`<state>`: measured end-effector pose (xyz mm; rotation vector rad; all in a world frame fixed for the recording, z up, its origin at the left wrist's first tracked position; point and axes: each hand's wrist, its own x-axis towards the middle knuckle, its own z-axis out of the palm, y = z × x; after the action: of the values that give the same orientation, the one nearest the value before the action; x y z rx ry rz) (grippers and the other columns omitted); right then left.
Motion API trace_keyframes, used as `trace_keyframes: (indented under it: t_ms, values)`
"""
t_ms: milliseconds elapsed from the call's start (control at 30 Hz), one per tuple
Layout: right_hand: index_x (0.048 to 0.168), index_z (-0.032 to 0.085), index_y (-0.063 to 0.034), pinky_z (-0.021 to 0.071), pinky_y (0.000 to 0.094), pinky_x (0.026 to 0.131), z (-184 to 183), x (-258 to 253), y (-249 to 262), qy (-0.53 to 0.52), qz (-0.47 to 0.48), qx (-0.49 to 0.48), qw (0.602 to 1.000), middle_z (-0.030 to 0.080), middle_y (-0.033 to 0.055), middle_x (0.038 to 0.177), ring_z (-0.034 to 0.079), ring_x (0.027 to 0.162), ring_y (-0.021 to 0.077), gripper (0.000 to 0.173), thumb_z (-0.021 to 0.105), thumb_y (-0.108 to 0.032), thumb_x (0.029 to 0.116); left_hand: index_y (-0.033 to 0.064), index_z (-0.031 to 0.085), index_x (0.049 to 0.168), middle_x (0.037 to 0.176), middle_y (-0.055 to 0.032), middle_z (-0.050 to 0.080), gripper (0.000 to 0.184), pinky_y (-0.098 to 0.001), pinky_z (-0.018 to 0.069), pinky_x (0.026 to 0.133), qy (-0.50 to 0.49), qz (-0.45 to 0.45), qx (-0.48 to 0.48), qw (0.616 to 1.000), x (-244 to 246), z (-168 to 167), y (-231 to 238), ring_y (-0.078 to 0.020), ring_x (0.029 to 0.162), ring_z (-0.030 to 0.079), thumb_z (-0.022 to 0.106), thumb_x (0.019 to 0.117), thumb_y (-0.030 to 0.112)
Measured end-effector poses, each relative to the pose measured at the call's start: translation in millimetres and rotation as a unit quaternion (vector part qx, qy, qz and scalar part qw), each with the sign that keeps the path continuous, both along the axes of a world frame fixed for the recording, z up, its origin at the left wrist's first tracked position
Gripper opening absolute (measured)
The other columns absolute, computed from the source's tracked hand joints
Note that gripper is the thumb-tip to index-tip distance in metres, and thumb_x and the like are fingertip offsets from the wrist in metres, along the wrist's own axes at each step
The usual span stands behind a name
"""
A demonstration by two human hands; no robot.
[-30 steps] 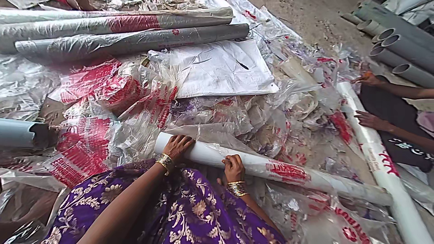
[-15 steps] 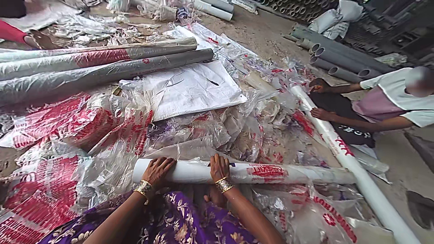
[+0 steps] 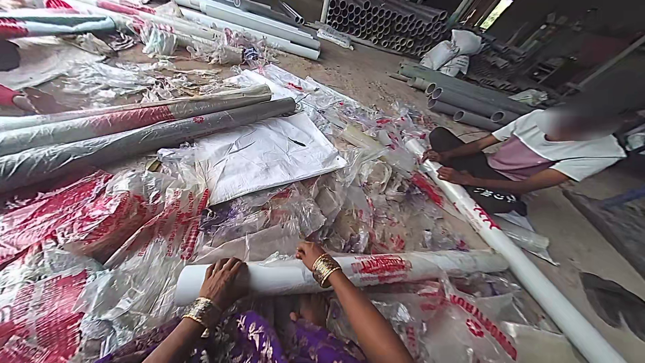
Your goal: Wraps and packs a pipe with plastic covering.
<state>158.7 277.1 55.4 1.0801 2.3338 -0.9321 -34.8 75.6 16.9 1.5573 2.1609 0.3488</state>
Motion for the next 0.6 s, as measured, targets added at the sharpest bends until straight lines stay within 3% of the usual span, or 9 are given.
trace_keyframes:
  t_ms: [100, 133, 200, 233, 333, 400, 500, 600]
  values:
    - [0.123, 0.064, 0.0087, 0.0445, 0.0532, 0.108, 1.9, 8.9, -4.1, 0.05, -0.015, -0.012, 0.999, 0.066, 0.0287, 0.123, 0.063, 0.121, 0.0396, 0.03, 0.053, -0.013, 0.1065, 0.0094, 0.069, 0.13, 0.136, -0.0175, 0.065, 0.061, -0.0652, 0.0391, 0.108, -0.032, -0.03, 0.111, 0.993, 29.0, 11.9, 29.9, -0.0432, 0.134, 0.053, 0.088, 0.0773, 0.035]
    - [0.122, 0.064, 0.0084, 0.0448, 0.0529, 0.108, 3.2, 11.2, -4.6, 0.054, -0.019, -0.013, 0.998, 0.067, 0.0282, 0.123, 0.063, 0.12, 0.0391, 0.03, 0.053, -0.014, 0.1065, 0.0121, 0.066, 0.136, 0.143, -0.0156, 0.061, 0.066, -0.0643, 0.038, 0.11, -0.045, -0.059, 0.102, 0.992, 38.4, 15.9, 44.4, -0.0415, 0.139, 0.049, 0.088, 0.0777, 0.035]
    - [0.122, 0.065, 0.0084, 0.0447, 0.0521, 0.108, 5.7, 12.4, -7.2, 0.056, -0.016, -0.018, 0.998, 0.066, 0.0276, 0.124, 0.063, 0.121, 0.0384, 0.029, 0.054, -0.014, 0.1064, 0.0167, 0.055, 0.148, 0.156, -0.0108, 0.049, 0.075, -0.0608, 0.029, 0.118, -0.082, -0.108, -0.004, 0.991, 49.2, 18.3, 71.8, -0.0359, 0.149, 0.037, 0.085, 0.0828, 0.039]
    - [0.12, 0.065, 0.0089, 0.0448, 0.0517, 0.107, 6.4, 13.0, -8.9, 0.062, -0.015, -0.018, 0.998, 0.066, 0.0273, 0.123, 0.063, 0.12, 0.0381, 0.028, 0.054, -0.013, 0.1059, 0.0162, 0.054, 0.148, 0.156, -0.0093, 0.05, 0.072, -0.059, 0.0276, 0.119, -0.108, -0.119, -0.054, 0.986, 51.6, 14.4, 83.9, -0.0332, 0.15, 0.036, 0.082, 0.0859, 0.039]
    - [0.115, 0.067, 0.0097, 0.0467, 0.0497, 0.105, 4.1, 19.2, -13.4, 0.101, -0.031, -0.009, 0.994, 0.068, 0.0266, 0.118, 0.065, 0.115, 0.0366, 0.025, 0.058, -0.011, 0.1036, 0.0043, 0.072, 0.123, 0.137, -0.0147, 0.066, 0.039, -0.0598, 0.0344, 0.114, -0.193, -0.11, -0.053, 0.974, 52.1, -10.2, 100.1, -0.0354, 0.137, 0.052, 0.076, 0.0929, 0.029]
    - [0.11, 0.069, 0.0106, 0.0483, 0.0461, 0.102, -1.7, 25.5, -15.3, 0.152, -0.074, -0.005, 0.986, 0.069, 0.026, 0.113, 0.066, 0.109, 0.0341, 0.024, 0.064, -0.01, 0.1002, 0.0009, 0.076, 0.111, 0.128, -0.0165, 0.07, 0.026, -0.0593, 0.0377, 0.112, -0.218, -0.101, -0.005, 0.971, 51.1, -17.4, 97.8, -0.0367, 0.131, 0.057, 0.072, 0.0955, 0.021]
    - [0.111, 0.071, 0.0095, 0.0503, 0.0436, 0.1, -18.3, 36.6, -17.4, 0.19, -0.125, 0.003, 0.974, 0.07, 0.0243, 0.112, 0.067, 0.107, 0.0317, 0.033, 0.076, -0.018, 0.0928, 0.0001, 0.076, 0.111, 0.127, -0.0172, 0.07, 0.023, -0.0565, 0.0433, 0.109, -0.221, -0.099, 0.002, 0.97, 51.6, -15.8, 94.1, -0.0352, 0.125, 0.062, 0.066, 0.0982, 0.017]
    - [0.116, 0.07, 0.0047, 0.0498, 0.0502, 0.1, -19.2, 34.7, -25.3, 0.117, -0.12, 0.018, 0.986, 0.065, 0.0227, 0.121, 0.063, 0.113, 0.0343, 0.045, 0.081, -0.03, 0.0894, 0.0012, 0.074, 0.117, 0.127, -0.0186, 0.069, 0.03, -0.0599, 0.0457, 0.105, -0.185, -0.064, -0.05, 0.979, 58.0, -3.3, 96.6, -0.0373, 0.122, 0.064, 0.061, 0.1026, 0.024]
